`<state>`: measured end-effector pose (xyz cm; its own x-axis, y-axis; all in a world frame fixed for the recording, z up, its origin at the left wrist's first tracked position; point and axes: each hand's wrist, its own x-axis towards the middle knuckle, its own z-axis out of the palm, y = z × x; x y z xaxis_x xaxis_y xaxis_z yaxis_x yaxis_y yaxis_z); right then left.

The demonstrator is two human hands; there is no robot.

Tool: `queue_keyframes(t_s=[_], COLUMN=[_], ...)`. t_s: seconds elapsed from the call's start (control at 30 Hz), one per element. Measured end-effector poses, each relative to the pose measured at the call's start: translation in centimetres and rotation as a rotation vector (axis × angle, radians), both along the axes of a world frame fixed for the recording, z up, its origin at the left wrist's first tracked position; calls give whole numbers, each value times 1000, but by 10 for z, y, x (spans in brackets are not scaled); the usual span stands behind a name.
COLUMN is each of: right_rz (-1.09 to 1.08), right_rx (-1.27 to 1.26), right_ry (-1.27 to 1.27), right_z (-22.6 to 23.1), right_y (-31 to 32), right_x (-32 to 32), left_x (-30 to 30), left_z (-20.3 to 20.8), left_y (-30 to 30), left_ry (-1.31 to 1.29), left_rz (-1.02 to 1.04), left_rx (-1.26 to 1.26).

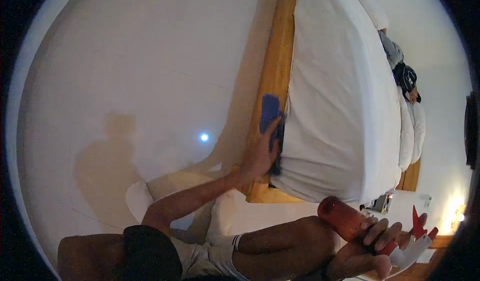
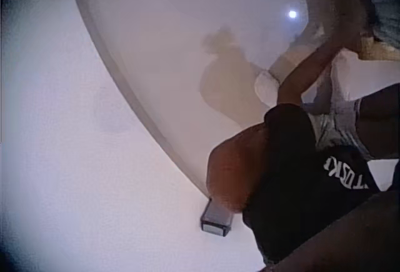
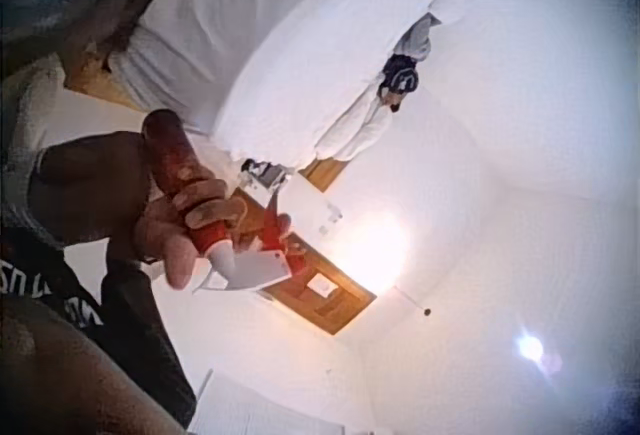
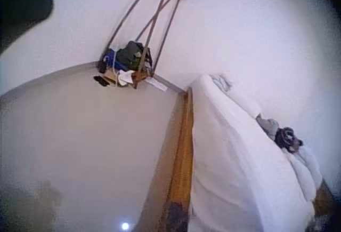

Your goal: The person sits on the floor and cleans the wooden frame of a bed using a spray bottle and a blue cloth. They repeatedly spray the wood and wipe it down, moving along the length of the frame.

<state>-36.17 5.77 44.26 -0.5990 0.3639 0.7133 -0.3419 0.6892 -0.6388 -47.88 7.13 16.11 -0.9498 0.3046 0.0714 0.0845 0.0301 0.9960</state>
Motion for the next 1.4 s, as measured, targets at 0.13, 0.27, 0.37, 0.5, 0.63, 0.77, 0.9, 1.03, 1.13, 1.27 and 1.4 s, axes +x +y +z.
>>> queue_keyframes(t_s=[0.13, 0.27, 0.37, 0.5, 0.63, 0.77, 0.9, 1.03, 1.13, 1.27, 1.4], right_rz=[-57, -166, -198, -285, -297, -336, -308, -327, -213, -83, -36], right_rx=[-85, -95, -222, -237, -323, -313, -332, -335, -338, -327, -291], right_ry=[85, 125, 101, 146, 185, 216, 154, 124, 68, 41, 19], right_z=[-14, -13, -5, -5, -9, -16, -16, -17, -17, -21, -23], right_y=[6, 5, 2, -5, 16, 19, 41, 45, 50, 51, 45], right_x=[-11, -17, -16, -22, -3, -8, 12, 14, 17, 17, 16], left_x=[14, -67, -139, -162, -82, 35, 43, -42, -89, -160, -166], left_z=[6, -6, -7, -20, -27, -17, -18, -26, -30, -35, -27], left_y=[-23, 24, 38, 45, 33, -30, -35, 0, 27, 56, 59], left_ry=[-4, 84, -7, 36, 92, -81, -216, -149, -14, -48, 15], left_rz=[-18, 94, -38, 18, 61, -103, -179, -126, 2, -28, 36], left_rx=[-151, -7, -39, 136, 117, 22, 80, 304, 158, 163, 71])
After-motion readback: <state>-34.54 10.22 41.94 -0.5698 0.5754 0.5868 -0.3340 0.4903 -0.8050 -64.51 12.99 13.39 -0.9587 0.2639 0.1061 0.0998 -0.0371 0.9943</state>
